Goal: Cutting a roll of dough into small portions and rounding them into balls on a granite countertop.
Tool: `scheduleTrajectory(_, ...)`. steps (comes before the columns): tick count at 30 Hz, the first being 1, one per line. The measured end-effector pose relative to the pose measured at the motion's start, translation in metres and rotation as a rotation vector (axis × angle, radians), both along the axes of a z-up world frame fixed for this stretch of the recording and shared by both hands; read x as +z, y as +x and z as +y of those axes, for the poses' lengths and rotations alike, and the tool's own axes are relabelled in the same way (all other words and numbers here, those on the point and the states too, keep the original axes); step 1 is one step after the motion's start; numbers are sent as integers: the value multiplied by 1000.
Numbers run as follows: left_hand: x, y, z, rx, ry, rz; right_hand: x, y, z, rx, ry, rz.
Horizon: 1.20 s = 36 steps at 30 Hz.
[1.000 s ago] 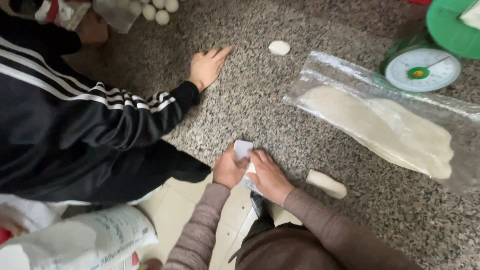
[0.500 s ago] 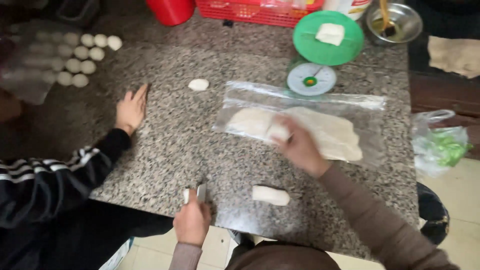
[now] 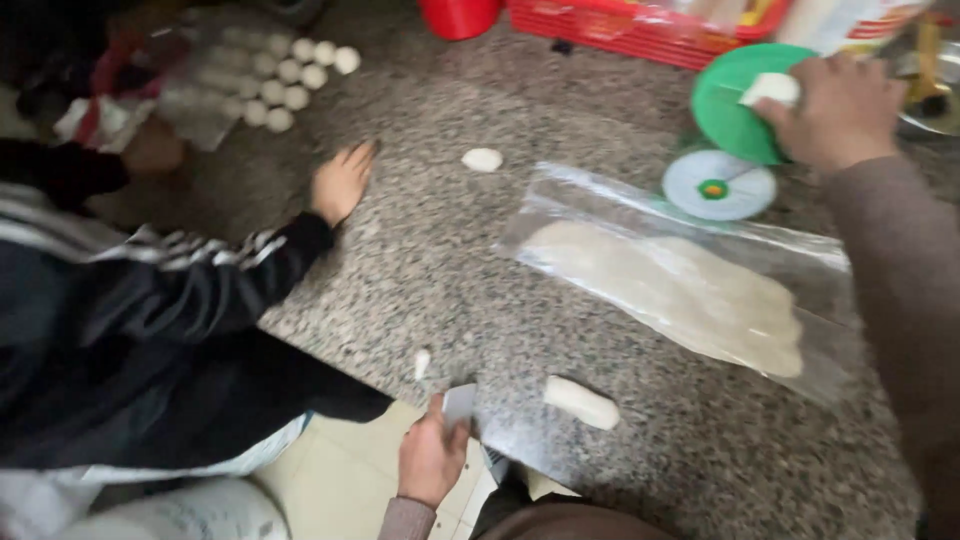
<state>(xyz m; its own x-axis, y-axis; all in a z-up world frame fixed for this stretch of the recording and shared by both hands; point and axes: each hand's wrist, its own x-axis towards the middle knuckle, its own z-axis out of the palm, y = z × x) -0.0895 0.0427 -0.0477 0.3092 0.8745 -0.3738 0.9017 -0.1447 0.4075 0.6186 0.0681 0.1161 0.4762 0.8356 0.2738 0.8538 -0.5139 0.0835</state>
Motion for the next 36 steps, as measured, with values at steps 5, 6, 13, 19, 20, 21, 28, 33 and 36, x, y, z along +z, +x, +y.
scheduleTrajectory(5, 23, -13, 15, 166, 140, -197, -17, 8, 1, 204, 117, -224)
scheduleTrajectory(6, 29, -13, 25, 212, 217, -233, -8, -20, 1, 348, 348, 85)
scheduleTrajectory(13, 73, 29, 71, 332, 39, -100, -103, -183, 7, 512, 412, 1363)
scheduleTrajectory(19, 17, 36, 70, 210, -49, 128, -48, -422, -8, 455, -190, 1416)
scheduleTrajectory(20, 31, 40, 68, 211, -53, 128, -64, -433, -5, 453, -195, 1417)
scheduleTrajectory(21, 45, 43, 66, 205, -77, 110, -80, -444, -2, 535, -328, 1323)
scheduleTrajectory(28, 39, 38, 84, 290, -172, -32, -94, -497, 9, 717, -401, 1078)
scheduleTrajectory(33, 26, 31, 89, 395, -166, -186, -117, -502, 9, 732, -437, 1084)
scheduleTrajectory(36, 43, 37, 80, 371, -158, -177, -122, -496, -8, 715, -416, 1089)
